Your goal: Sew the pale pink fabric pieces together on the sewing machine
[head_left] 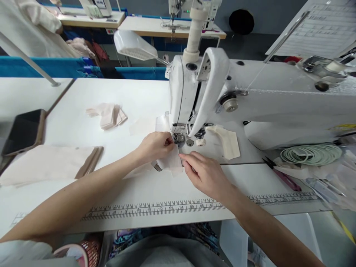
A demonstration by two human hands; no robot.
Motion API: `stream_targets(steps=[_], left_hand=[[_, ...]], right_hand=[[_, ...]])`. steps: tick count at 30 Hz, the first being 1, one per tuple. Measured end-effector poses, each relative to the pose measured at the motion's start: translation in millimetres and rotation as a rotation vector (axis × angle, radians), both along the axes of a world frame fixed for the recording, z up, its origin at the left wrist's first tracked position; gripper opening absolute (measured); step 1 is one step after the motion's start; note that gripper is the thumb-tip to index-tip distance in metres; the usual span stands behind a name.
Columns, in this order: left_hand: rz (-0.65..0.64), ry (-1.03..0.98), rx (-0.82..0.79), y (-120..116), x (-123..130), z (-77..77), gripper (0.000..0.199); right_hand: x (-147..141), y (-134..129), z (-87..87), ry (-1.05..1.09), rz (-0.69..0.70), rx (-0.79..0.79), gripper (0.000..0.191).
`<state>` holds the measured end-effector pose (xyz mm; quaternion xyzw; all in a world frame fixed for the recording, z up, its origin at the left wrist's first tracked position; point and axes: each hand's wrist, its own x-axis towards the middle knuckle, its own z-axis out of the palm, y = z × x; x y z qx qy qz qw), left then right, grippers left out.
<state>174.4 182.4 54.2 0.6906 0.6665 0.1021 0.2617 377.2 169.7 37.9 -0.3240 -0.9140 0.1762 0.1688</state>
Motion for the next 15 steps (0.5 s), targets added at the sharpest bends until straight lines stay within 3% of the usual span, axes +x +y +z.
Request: stream_targets(steps=[2,5,15], left_hand=[[0.004,0.0,0.0,0.3,0.1,-0.1,0.012],[0.013,0.014,0.001,0.8,0.1,-0.5,0.013],[-0.002,0.054,0.013,1.9,-2.0,-2.2,0.019]], right_hand=[[-1.9,5.0,-0.6,-0.125,0.037,0.249,0.031],[-4.6,12.6,-0.9,-0.249,0.105,0.432,0.031],[-10.3,14.1,-10.5,-0.295,0.07,0.475,0.03]])
